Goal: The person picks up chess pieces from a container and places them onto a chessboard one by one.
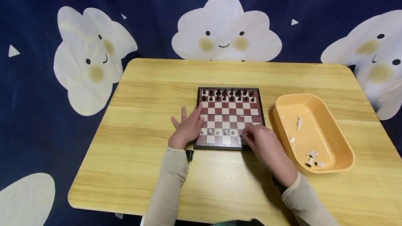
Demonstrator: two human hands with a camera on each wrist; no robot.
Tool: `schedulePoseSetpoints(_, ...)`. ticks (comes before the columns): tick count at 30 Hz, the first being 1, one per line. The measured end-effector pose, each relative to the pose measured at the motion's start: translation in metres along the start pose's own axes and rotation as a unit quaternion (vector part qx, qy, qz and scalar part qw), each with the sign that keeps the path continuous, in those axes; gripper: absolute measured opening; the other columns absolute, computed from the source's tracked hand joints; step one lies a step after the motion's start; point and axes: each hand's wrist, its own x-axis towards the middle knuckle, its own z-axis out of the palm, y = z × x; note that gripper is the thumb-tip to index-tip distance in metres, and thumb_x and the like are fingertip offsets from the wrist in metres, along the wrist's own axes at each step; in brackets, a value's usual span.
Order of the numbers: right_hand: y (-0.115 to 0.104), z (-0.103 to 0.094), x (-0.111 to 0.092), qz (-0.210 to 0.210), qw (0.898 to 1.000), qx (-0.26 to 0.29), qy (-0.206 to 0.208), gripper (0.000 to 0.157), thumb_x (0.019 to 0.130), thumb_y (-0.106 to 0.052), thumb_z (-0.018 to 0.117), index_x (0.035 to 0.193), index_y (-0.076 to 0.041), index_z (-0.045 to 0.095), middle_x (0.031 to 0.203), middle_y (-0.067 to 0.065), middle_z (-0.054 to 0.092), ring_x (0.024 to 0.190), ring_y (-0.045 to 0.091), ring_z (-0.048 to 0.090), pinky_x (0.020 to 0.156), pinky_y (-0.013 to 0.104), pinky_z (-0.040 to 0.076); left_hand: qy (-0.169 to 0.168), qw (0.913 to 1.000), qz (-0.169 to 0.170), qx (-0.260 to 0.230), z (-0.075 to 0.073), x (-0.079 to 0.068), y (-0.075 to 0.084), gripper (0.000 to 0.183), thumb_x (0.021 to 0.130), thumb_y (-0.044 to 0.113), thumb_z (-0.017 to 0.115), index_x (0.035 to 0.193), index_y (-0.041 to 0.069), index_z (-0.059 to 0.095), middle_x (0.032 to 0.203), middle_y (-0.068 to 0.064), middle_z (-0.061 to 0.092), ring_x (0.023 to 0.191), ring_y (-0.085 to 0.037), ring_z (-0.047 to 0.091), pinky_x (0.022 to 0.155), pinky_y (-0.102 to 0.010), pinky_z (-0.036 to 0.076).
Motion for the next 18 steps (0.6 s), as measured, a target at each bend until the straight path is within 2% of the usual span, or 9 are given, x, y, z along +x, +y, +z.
schedulePoseSetpoints(5, 0.007, 0.011, 0.012, -0.003, 1.000, -0.005, -0.007, 0.002, 0.090, 0.002, 0.073, 0.089, 0.000, 0.073, 0.083, 0.009, 0.073, 0.079, 0.029, 0.070, 0.075, 0.048, 0.056, -0.001, 1.0000, 0.000, 0.000, -0.001, 0.000, 0.000, 0.059, 0.113, 0.035, 0.032, 0.168, 0.029, 0.010, 0.172, -0.001, 0.018, 0.154, -0.039, -0.024, 0.108, -0.071, -0.027)
schedulePoseSetpoints(13, 0.013, 0.017, 0.014, -0.006, 1.000, 0.002, -0.007, 0.003, 0.090, -0.001, 0.075, 0.091, -0.001, 0.072, 0.083, 0.008, 0.072, 0.078, 0.028, 0.070, 0.074, 0.048, 0.057, 0.000, 1.0000, 0.001, 0.003, -0.002, 0.001, 0.001, 0.059, 0.113, 0.036, 0.032, 0.168, 0.029, 0.010, 0.171, 0.000, 0.018, 0.154, -0.039, -0.024, 0.109, -0.071, -0.027)
schedulePoseSetpoints(15, 0.013, 0.017, 0.014, -0.001, 1.000, 0.002, -0.019, 0.008, 0.091, -0.003, 0.076, 0.096, -0.001, 0.071, 0.085, 0.008, 0.072, 0.080, 0.027, 0.070, 0.074, 0.047, 0.057, -0.001, 1.0000, 0.000, 0.003, -0.001, 0.001, 0.001, 0.059, 0.113, 0.036, 0.032, 0.168, 0.029, 0.009, 0.171, 0.000, 0.018, 0.154, -0.038, -0.025, 0.108, -0.071, -0.027)
schedulePoseSetpoints(18, 0.008, 0.009, 0.008, 0.017, 0.998, 0.003, -0.057, 0.026, 0.091, -0.010, 0.078, 0.113, 0.000, 0.068, 0.085, 0.006, 0.071, 0.078, 0.024, 0.068, 0.074, 0.047, 0.057, -0.004, 1.0000, -0.001, 0.002, -0.001, 0.000, 0.000, 0.060, 0.113, 0.035, 0.032, 0.168, 0.029, 0.008, 0.172, 0.000, 0.017, 0.153, -0.038, -0.026, 0.108, -0.071, -0.027)
